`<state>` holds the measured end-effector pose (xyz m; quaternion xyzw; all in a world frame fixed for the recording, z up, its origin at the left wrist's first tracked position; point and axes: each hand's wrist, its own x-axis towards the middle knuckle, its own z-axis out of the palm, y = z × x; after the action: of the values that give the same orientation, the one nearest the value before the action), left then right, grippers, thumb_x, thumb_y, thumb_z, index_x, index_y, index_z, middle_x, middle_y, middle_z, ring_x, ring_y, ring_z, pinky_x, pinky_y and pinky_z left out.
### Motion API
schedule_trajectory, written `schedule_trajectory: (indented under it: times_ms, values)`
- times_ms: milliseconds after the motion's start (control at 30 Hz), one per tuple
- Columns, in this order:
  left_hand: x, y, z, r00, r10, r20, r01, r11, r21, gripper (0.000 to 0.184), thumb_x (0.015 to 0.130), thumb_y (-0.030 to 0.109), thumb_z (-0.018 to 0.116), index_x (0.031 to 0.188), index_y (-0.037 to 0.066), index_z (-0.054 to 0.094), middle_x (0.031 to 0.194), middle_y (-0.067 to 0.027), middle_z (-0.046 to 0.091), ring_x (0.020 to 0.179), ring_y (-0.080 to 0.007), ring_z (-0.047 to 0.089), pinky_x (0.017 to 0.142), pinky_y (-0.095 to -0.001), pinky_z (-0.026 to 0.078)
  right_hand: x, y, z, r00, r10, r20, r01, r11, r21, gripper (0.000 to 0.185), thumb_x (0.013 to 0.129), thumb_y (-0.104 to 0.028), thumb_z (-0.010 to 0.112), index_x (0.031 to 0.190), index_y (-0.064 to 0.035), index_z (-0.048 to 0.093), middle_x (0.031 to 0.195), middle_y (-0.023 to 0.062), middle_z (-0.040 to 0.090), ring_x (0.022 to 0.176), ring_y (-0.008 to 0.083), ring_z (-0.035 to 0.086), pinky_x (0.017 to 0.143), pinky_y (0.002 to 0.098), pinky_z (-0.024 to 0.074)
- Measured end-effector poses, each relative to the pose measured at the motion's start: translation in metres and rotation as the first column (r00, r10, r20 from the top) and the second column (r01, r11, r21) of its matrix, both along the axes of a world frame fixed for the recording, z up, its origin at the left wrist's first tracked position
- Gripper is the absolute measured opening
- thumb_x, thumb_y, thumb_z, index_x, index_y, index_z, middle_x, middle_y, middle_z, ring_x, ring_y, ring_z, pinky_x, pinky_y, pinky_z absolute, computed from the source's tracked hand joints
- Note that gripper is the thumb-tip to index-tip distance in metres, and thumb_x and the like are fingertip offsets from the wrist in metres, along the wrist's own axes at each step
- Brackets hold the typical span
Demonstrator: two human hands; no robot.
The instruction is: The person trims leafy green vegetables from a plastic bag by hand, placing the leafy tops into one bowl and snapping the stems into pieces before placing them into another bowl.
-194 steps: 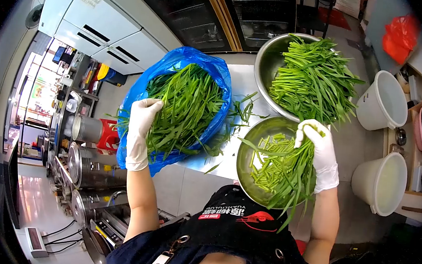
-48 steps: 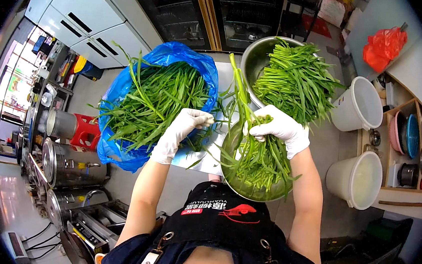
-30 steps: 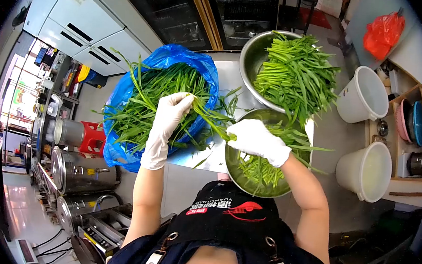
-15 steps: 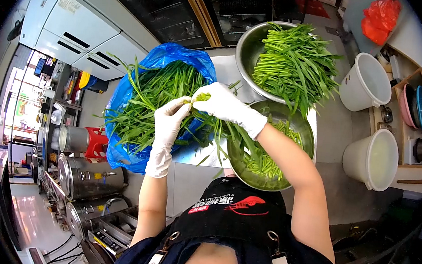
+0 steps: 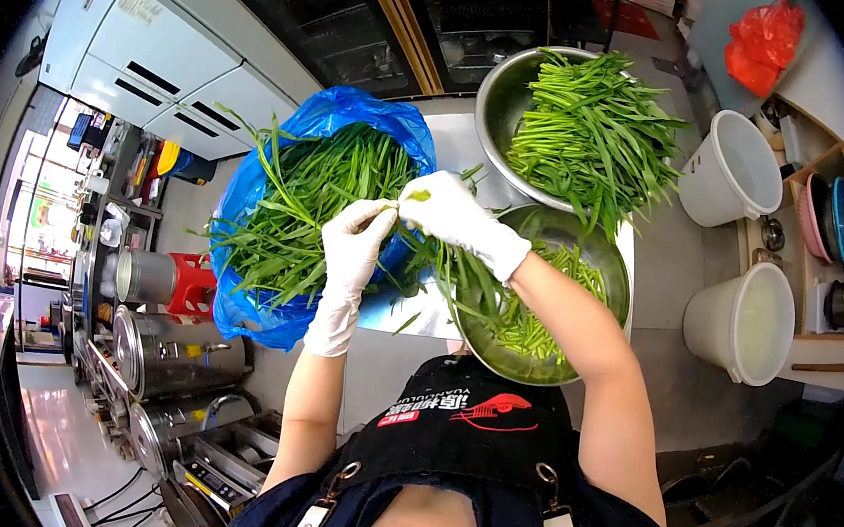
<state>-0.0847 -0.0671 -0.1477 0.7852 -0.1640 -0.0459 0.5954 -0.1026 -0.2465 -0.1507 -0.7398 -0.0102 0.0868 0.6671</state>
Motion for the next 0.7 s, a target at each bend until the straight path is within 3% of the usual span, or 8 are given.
schedule_trajectory:
  times_ms: [33,133,233,300,367,433,567,700]
  values:
    - [0.002,0.002,-0.001,1.0,0.002,-0.021,-0.003,0.999,-0.033,0.014,0.084,0.004,0.07,0.097,-0.003,0.071,0.085,-0.002,0.068,0.076,-0.0066,0.059,0.071,-0.0201,0.047,-0.001,-0.008,0.007,0.997,-0.059,-0.051,0.061,0.997,0.056,0.015,0.086,-0.016,0.063,0.083,-0.003,0.07,0.076,0.0039,0.068,0.063,0.0067,0.058,0.058,0.0204,0.0446]
    - [0.009,0.014,0.0,0.996,0.003,-0.084,-0.01,0.996,-0.087,0.014,0.085,0.007,0.07,0.095,-0.003,0.071,0.084,-0.0023,0.068,0.077,-0.0068,0.061,0.072,-0.0209,0.048,0.004,-0.043,-0.005,0.976,-0.219,0.015,0.213,0.959,0.187,0.015,0.087,-0.015,0.063,0.084,-0.0007,0.069,0.077,0.0048,0.069,0.06,0.0065,0.056,0.055,0.0206,0.0433]
    - [0.01,0.015,0.01,0.965,0.012,-0.262,-0.044,0.992,-0.119,0.014,0.085,0.007,0.07,0.095,-0.003,0.07,0.084,-0.0028,0.068,0.075,-0.0073,0.061,0.072,-0.0207,0.048,-0.005,-0.044,0.007,0.993,-0.116,0.02,0.114,0.992,0.052,0.016,0.089,-0.017,0.063,0.089,-0.0018,0.069,0.075,0.0029,0.067,0.062,0.0058,0.055,0.056,0.0208,0.0432]
    - [0.013,0.012,0.007,0.973,0.013,-0.231,-0.041,0.993,-0.115,0.016,0.085,0.009,0.07,0.095,-0.003,0.069,0.082,-0.0028,0.068,0.073,-0.007,0.061,0.07,-0.0204,0.048,-0.017,-0.029,0.021,0.997,-0.05,0.065,0.058,0.99,-0.129,0.019,0.085,-0.02,0.066,0.09,-0.0022,0.07,0.078,0.0071,0.07,0.066,0.0122,0.062,0.063,0.027,0.0494]
    - [0.013,0.007,0.005,0.979,0.011,-0.201,-0.036,0.992,-0.121,0.016,0.085,0.01,0.071,0.095,-0.003,0.069,0.081,-0.0023,0.068,0.072,-0.0066,0.06,0.068,-0.0202,0.047,-0.02,-0.016,0.014,0.975,0.043,0.217,0.042,0.926,-0.374,0.031,0.084,-0.034,0.065,0.095,-0.0056,0.069,0.085,0.0139,0.069,0.08,0.0295,0.067,0.074,0.0384,0.0507]
    - [0.012,0.003,0.005,0.983,0.018,-0.18,-0.035,0.995,-0.096,0.018,0.084,0.012,0.072,0.094,-0.002,0.069,0.08,-0.0022,0.068,0.071,-0.0063,0.059,0.066,-0.0203,0.046,-0.024,-0.004,0.012,0.943,0.063,0.328,0.101,0.882,-0.459,0.032,0.084,-0.035,0.065,0.097,-0.0063,0.068,0.087,0.0152,0.069,0.081,0.0339,0.065,0.072,0.0418,0.0504]
    - [0.008,-0.003,0.006,0.986,0.016,-0.167,-0.032,0.995,-0.093,0.018,0.084,0.013,0.073,0.092,-0.002,0.068,0.079,-0.0027,0.067,0.07,-0.007,0.059,0.067,-0.021,0.046,-0.022,0.005,0.003,0.915,0.066,0.397,0.182,0.811,-0.555,0.026,0.084,-0.033,0.064,0.093,-0.0097,0.068,0.085,0.0124,0.068,0.081,0.0348,0.064,0.07,0.0443,0.05]
    - [0.008,-0.003,0.005,0.98,-0.015,-0.198,-0.001,0.997,-0.082,0.017,0.085,0.011,0.072,0.093,-0.002,0.067,0.081,-0.0037,0.067,0.073,-0.0092,0.06,0.07,-0.0226,0.048,-0.024,-0.001,0.006,0.907,0.081,0.413,0.159,0.843,-0.514,0.022,0.082,-0.03,0.064,0.088,-0.0085,0.066,0.084,0.0116,0.067,0.079,0.0337,0.064,0.068,0.0439,0.0501]
